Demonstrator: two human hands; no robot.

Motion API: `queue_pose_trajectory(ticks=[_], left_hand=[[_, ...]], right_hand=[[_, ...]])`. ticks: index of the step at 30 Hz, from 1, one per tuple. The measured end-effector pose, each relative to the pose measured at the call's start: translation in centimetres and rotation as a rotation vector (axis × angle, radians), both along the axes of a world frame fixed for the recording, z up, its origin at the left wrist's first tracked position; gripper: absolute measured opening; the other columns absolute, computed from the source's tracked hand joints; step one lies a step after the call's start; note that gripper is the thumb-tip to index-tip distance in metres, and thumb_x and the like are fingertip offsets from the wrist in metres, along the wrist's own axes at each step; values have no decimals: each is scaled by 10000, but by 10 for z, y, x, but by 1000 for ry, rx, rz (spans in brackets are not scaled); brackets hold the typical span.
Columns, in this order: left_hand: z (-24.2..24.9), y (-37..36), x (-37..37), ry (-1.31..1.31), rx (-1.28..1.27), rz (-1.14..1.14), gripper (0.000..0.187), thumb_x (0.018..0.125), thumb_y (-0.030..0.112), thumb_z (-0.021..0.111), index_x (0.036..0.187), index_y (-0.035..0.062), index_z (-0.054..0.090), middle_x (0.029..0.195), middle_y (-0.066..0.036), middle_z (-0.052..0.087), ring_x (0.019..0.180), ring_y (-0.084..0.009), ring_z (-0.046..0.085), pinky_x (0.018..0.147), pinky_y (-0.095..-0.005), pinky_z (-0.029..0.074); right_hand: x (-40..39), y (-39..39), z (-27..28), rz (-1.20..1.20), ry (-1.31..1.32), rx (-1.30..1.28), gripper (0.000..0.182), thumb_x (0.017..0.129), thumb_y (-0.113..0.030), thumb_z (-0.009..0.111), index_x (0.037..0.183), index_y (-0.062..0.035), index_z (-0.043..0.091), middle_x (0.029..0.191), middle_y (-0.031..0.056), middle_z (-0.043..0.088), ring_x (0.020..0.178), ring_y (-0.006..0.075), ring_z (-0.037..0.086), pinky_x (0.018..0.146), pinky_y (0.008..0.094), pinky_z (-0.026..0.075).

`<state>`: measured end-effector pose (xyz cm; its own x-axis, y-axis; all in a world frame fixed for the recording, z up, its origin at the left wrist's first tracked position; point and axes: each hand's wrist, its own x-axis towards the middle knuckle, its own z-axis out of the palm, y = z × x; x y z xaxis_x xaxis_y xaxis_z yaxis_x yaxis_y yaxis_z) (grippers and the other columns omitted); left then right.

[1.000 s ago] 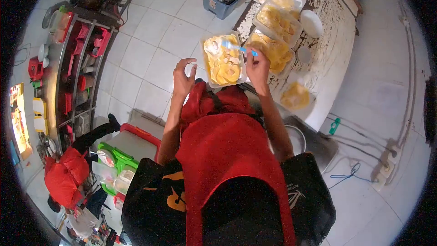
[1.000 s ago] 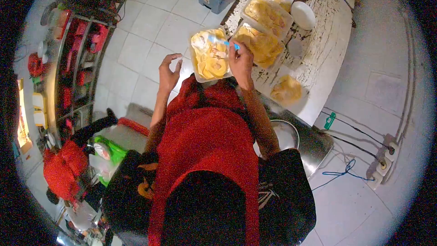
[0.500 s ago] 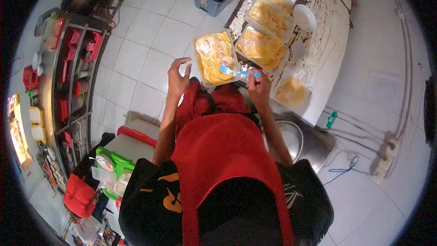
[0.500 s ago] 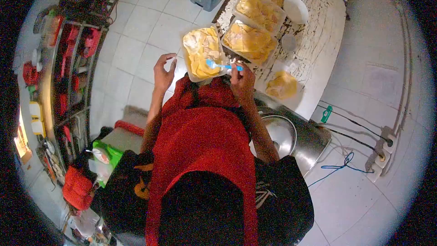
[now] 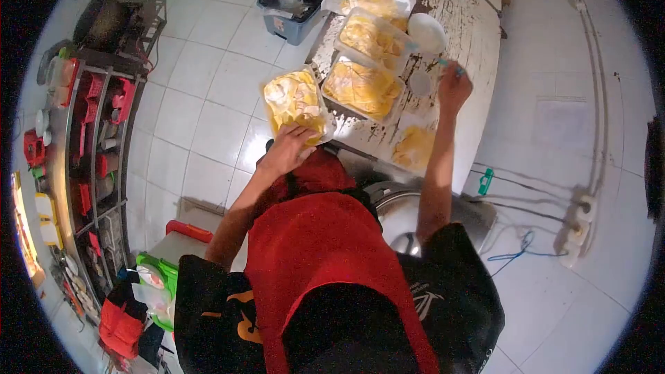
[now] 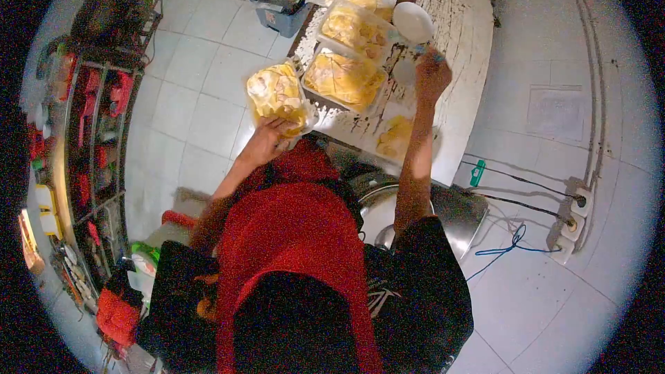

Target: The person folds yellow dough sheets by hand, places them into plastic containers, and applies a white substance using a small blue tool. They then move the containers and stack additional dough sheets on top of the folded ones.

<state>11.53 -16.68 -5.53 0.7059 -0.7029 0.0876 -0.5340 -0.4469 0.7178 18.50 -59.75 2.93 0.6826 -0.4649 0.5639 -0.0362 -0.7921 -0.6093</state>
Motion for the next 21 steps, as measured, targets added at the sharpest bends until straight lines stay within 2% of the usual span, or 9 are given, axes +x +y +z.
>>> queue_pose_trajectory(ticks=[3, 5, 6, 8, 11, 14, 16, 18, 21], left_hand=[[-8, -5, -2, -2, 131, -50, 381, 901, 274, 662, 1235, 94, 637, 1260, -125, 619, 1243, -296, 507, 1100, -462, 331], [-6, -6, -2, 17, 183, -92, 374, 917, 297, 644, 1224, 84, 643, 1258, -117, 618, 1247, -291, 505, 1104, -465, 323], [-1, -5, -4, 3, 234, -102, 368, 931, 325, 620, 1208, 85, 653, 1253, -103, 619, 1243, -280, 510, 1093, -462, 325], [-1, -2, -6, -9, 295, -105, 370, 945, 353, 596, 1193, 86, 662, 1248, -89, 621, 1238, -268, 515, 1083, -458, 327], [-15, 4, -14, -66, 230, -79, 353, 950, 370, 583, 1145, 92, 680, 1243, -70, 623, 1224, -245, 528, 1049, -440, 343], [-17, 0, -17, -170, 253, -27, 345, 957, 366, 570, 1120, 83, 679, 1220, -65, 637, 1212, -236, 536, 1019, -428, 359], [-20, 1, -17, -163, 247, -6, 344, 960, 356, 565, 1108, 65, 675, 1203, -80, 646, 1206, -232, 541, 1022, -422, 360], [-10, 2, -15, -125, 326, -26, 353, 964, 358, 560, 1113, 58, 671, 1205, -85, 646, 1205, -232, 543, 1020, -424, 361], [-17, 11, -15, -92, 282, -24, 371, 971, 367, 551, 1116, 47, 666, 1205, -94, 647, 1204, -238, 547, 1027, -431, 361]], right_hand=[[47, -77, -47, -71, -48, 191, 202, 876, -201, 680, 771, -28, 686, 645, 86, 642, 535, 190, 581, 522, 331, 463], [68, -114, -91, -188, 55, -79, 346, 946, -316, 600, 953, 1, 740, 665, 101, 678, 599, 251, 654, 634, 414, 543], [74, -114, -101, -181, 56, -74, 346, 946, -316, 600, 953, 1, 740, 665, 101, 678, 599, 251, 654, 634, 414, 543], [83, -113, -120, -387, 307, -299, 325, 919, -311, 629, 874, -9, 742, 662, 111, 675, 622, 261, 650, 653, 427, 529], [79, -113, -133, -260, 126, -145, 305, 895, -306, 647, 819, -26, 744, 646, 115, 663, 651, 263, 650, 660, 442, 516], [69, -135, -124, -359, 239, -101, 283, 890, -298, 647, 852, -36, 747, 659, 111, 675, 629, 251, 650, 613, 430, 519], [50, -135, -111, -214, 128, -109, 255, 917, -258, 644, 929, -26, 750, 669, 95, 683, 606, 223, 649, 544, 382, 511], [41, -114, -95, 39, -341, 625, 258, 935, -237, 594, 969, -11, 713, 749, 131, 702, 545, 236, 629, 468, 324, 464], [0, -26, -17, -15, -236, 608, 243, 944, -209, 667, 975, 24, 730, 658, 57, 654, 520, 138, 578, 490, 301, 448]])
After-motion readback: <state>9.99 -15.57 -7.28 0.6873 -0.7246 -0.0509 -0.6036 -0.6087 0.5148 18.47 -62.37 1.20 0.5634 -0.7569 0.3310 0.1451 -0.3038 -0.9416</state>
